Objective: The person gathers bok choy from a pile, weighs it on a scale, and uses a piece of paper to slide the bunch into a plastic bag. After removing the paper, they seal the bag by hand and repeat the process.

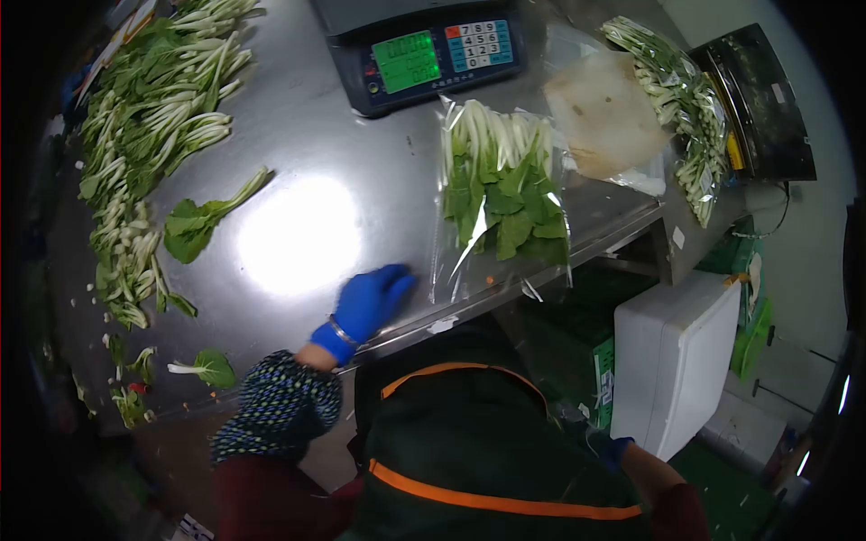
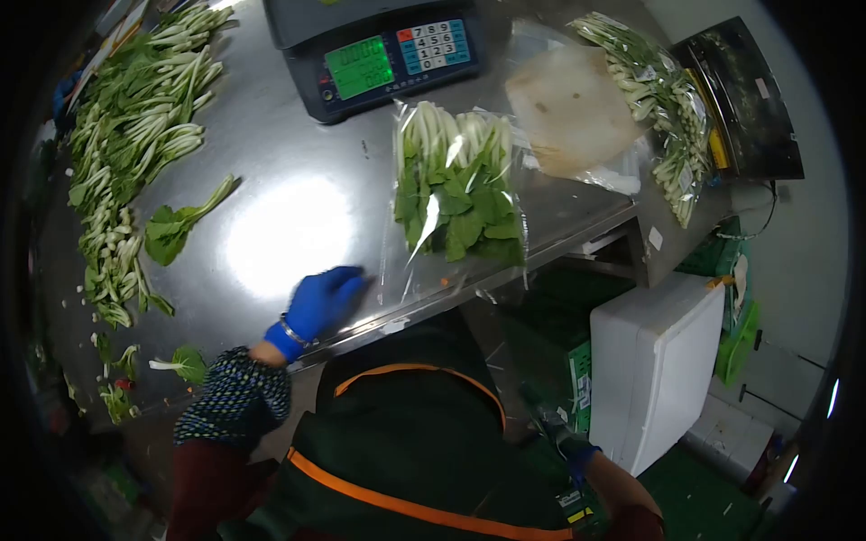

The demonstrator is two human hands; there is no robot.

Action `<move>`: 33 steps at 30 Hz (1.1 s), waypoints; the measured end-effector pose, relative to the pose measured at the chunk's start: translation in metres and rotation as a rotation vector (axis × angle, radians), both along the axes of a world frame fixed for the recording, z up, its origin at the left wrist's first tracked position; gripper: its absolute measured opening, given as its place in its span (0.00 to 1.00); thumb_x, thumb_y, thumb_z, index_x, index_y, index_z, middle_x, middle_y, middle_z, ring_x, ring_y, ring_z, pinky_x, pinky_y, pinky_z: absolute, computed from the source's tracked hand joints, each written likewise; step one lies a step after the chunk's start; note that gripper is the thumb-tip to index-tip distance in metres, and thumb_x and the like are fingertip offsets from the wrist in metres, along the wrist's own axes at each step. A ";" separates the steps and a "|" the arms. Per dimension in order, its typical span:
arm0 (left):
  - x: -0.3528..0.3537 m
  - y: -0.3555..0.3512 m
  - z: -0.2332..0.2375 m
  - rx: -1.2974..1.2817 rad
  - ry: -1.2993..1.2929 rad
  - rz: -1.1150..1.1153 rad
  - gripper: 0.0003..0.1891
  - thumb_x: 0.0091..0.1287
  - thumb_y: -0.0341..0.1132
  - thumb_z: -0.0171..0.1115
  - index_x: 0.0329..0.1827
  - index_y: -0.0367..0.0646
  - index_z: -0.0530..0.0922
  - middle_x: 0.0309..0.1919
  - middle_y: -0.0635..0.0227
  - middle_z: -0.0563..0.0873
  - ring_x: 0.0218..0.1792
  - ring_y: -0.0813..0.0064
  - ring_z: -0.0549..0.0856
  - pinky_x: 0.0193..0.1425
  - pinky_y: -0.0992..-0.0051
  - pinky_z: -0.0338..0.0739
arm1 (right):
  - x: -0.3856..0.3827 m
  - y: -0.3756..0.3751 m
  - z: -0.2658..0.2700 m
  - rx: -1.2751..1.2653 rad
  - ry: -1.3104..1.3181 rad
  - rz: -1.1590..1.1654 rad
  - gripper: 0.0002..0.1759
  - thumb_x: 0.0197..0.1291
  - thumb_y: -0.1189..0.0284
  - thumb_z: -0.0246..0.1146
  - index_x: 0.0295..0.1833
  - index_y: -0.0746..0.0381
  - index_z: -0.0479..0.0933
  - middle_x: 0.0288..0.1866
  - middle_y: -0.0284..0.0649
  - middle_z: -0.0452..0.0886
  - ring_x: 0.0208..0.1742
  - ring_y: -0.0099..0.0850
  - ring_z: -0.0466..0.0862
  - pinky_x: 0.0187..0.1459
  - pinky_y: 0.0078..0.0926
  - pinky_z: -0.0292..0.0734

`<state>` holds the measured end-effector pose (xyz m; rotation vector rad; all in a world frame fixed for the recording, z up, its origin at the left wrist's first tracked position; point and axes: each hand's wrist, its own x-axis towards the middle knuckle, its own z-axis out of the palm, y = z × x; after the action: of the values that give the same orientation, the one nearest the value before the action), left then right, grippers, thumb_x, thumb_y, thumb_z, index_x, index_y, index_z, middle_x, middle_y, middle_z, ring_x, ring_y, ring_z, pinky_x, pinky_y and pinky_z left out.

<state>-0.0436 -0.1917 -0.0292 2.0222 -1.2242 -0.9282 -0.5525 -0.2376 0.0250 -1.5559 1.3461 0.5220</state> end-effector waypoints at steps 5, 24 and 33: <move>0.019 -0.037 -0.004 -0.527 -0.687 -0.515 0.21 0.50 0.31 0.57 0.51 0.49 0.73 0.50 0.63 0.75 0.50 0.64 0.75 0.53 0.64 0.69 | 0.099 -0.124 -0.018 -0.964 -0.023 0.629 0.28 0.43 0.78 0.55 0.57 0.58 0.68 0.54 0.45 0.70 0.53 0.43 0.70 0.50 0.38 0.65; 0.048 -0.180 0.152 -0.773 0.513 0.606 0.14 0.65 0.41 0.53 0.39 0.38 0.78 0.31 0.70 0.81 0.31 0.84 0.75 0.36 0.83 0.69 | 0.251 -0.304 0.105 -0.772 -1.246 -0.282 0.10 0.58 0.76 0.53 0.45 0.67 0.73 0.45 0.43 0.72 0.48 0.32 0.74 0.48 0.28 0.72; 0.036 -0.097 0.207 -0.924 0.358 0.431 0.10 0.68 0.36 0.48 0.37 0.38 0.75 0.29 0.68 0.78 0.23 0.85 0.70 0.28 0.83 0.66 | 0.297 -0.251 0.089 -0.328 -1.307 -0.573 0.18 0.61 0.68 0.53 0.54 0.64 0.67 0.44 0.38 0.75 0.42 0.29 0.76 0.45 0.26 0.71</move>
<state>-0.0077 -0.2884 0.1783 1.2219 -0.7500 -0.3630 -0.2559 -0.4891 0.1141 -1.2078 0.7266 -0.9809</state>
